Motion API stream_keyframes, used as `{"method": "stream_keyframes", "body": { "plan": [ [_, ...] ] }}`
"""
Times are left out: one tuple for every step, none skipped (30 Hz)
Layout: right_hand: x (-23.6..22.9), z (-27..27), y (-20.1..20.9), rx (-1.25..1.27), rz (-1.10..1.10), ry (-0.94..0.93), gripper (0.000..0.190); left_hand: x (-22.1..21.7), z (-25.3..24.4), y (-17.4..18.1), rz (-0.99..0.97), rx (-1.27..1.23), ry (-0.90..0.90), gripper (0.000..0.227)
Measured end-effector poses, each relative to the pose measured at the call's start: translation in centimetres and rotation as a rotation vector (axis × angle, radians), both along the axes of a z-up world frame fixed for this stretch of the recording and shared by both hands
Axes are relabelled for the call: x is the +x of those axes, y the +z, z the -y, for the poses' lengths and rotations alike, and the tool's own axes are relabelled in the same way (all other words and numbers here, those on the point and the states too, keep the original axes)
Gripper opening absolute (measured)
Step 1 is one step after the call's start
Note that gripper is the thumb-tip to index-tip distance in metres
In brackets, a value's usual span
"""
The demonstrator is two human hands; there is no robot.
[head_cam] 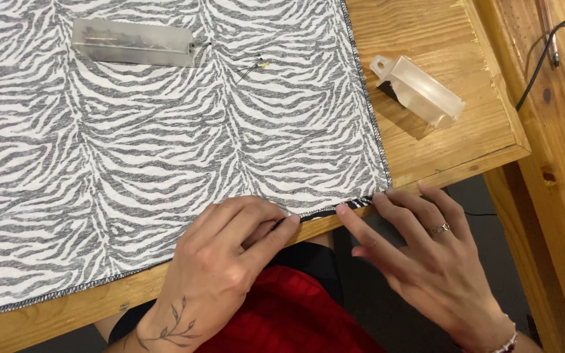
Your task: The person pins the edges of a zebra-print fabric to a wooden board. They fold the fabric edge over the board's edge and secure it with straight pins, working along the length of the board.
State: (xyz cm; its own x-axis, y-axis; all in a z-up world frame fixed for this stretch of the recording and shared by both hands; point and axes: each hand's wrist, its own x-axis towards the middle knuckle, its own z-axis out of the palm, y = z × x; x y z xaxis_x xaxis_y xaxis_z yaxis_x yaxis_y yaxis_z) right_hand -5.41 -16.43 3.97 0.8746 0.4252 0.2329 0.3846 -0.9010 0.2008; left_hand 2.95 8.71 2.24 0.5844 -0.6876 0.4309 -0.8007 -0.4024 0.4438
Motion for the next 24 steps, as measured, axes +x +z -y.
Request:
{"method": "stream_keyframes", "body": {
  "plan": [
    [-0.1,-0.3,0.0,-0.033,0.009,-0.018,0.042,0.0,0.0,-0.1,0.04,0.008,-0.013,0.023],
    [-0.2,-0.6,0.0,-0.067,0.016,-0.036,0.041,0.0,-0.1,-0.2,0.079,0.015,-0.027,0.021],
    [-0.4,-0.8,-0.1,-0.068,0.013,-0.038,0.041,0.0,-0.1,-0.2,0.077,0.014,-0.029,0.021],
    [-0.5,-1.1,-0.1,-0.097,0.019,-0.045,0.046,0.0,0.0,-0.1,0.098,0.016,-0.029,0.019],
    [-0.5,-1.3,-0.2,-0.127,0.024,-0.052,0.051,0.0,0.0,-0.1,0.118,0.017,-0.029,0.018],
    [-0.6,-1.5,-0.3,-0.128,0.027,-0.052,0.051,0.1,-0.1,-0.2,0.121,0.015,-0.028,0.018],
    [-0.7,-1.6,-0.4,-0.154,0.023,-0.064,0.056,0.1,-0.1,-0.3,0.123,0.012,-0.035,0.019],
    [-0.8,-1.9,-0.6,-0.179,0.019,-0.077,0.061,0.1,-0.2,-0.5,0.125,0.009,-0.043,0.02],
    [-0.9,-2.1,-0.6,-0.18,0.021,-0.078,0.061,0.1,-0.2,-0.4,0.127,0.008,-0.043,0.02],
    [-0.9,-2.2,-0.5,-0.21,0.011,-0.089,0.064,0.1,-0.2,-0.4,0.142,-0.005,-0.045,0.018],
    [-0.9,-2.4,-0.4,-0.24,0.001,-0.1,0.066,0.1,-0.1,-0.3,0.157,-0.019,-0.046,0.017],
    [-1.0,-2.4,-0.4,-0.242,0.004,-0.102,0.066,0.1,-0.1,-0.4,0.16,-0.021,-0.048,0.017],
    [-1.1,-2.4,-0.4,-0.253,-0.003,-0.101,0.067,0.0,-0.1,-0.4,0.182,-0.036,-0.057,0.016],
    [-1.1,-2.4,-0.3,-0.265,-0.008,-0.098,0.068,0.1,-0.1,-0.5,0.206,-0.052,-0.065,0.015],
    [-0.9,-2.3,0.2,-0.269,-0.003,-0.1,0.068,0.0,-0.1,-0.4,0.21,-0.056,-0.066,0.015],
    [-0.7,-2.2,0.6,-0.236,-0.026,-0.065,0.067,-0.1,-0.2,-0.4,0.213,-0.052,-0.068,0.017],
    [-0.5,-2.1,1.0,-0.204,-0.048,-0.029,0.067,-0.2,-0.2,-0.4,0.215,-0.048,-0.07,0.019],
    [-0.1,-1.8,1.6,-0.207,-0.042,-0.032,0.067,-0.3,-0.2,-0.4,0.221,-0.051,-0.072,0.019],
    [0.3,-1.5,2.2,-0.163,-0.097,-0.023,0.06,-0.4,-0.1,-0.4,0.229,-0.045,-0.062,0.017],
    [0.9,-1.1,2.9,-0.121,-0.151,-0.01,0.055,-0.5,-0.1,-0.3,0.237,-0.04,-0.049,0.016],
    [1.4,-0.9,3.1,-0.125,-0.145,-0.01,0.055,-0.6,-0.1,-0.3,0.243,-0.043,-0.047,0.016],
    [2.0,-0.6,3.4,-0.102,-0.225,-0.059,0.049,-0.7,-0.1,-0.4,0.256,-0.026,-0.037,0.018],
    [2.5,-0.3,3.6,-0.078,-0.304,-0.109,0.045,-0.9,-0.1,-0.4,0.269,-0.009,-0.027,0.021],
    [3.9,-0.7,4.2,-0.082,-0.301,-0.103,0.045,-1.0,-0.1,-0.3,0.271,-0.011,-0.02,0.021]
  ]
}}
